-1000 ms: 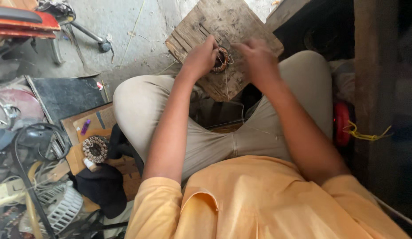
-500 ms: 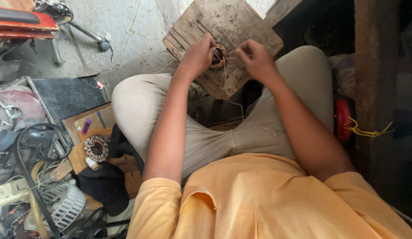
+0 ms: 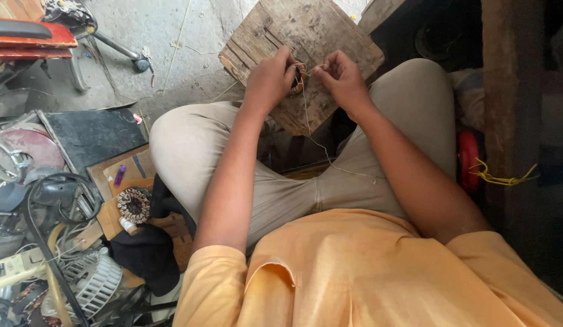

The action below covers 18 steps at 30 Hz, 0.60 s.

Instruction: The person sits cross-legged on the floor and winds a thin white wire around a small orange toroidal core placed on a wooden block. They use both hands to guide the wire and create neat, tight loops around the core.

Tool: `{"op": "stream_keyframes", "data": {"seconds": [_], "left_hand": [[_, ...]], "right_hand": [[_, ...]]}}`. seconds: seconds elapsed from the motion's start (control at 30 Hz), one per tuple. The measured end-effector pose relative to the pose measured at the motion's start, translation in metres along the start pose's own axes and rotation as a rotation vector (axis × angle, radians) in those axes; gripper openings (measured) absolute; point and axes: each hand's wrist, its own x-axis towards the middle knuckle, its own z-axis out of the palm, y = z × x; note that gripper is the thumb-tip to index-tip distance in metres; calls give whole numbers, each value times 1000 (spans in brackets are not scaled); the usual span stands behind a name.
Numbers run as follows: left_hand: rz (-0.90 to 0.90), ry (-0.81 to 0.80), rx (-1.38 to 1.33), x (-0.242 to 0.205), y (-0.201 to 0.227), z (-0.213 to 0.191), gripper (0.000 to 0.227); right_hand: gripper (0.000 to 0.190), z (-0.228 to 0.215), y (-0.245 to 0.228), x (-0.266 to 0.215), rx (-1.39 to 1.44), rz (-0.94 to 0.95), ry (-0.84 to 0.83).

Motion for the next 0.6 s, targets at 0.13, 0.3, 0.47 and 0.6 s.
{"op": "stream_keyframes", "data": {"seconds": [0.13, 0.3, 0.47, 0.6], "left_hand": [[4, 40, 11, 2, -1, 6, 16], [-13, 43, 22, 1, -1, 10, 17], [-18, -9, 67, 3, 2, 6, 17], [3, 27, 13, 0, 2, 4, 18]], "right_hand": [[18, 4, 8, 0, 159, 9, -19], [16, 4, 12, -6, -56, 118, 49], [19, -15, -4, -13, -435, -13, -39], [24, -14, -13, -17, -338, -116, 59]]}}
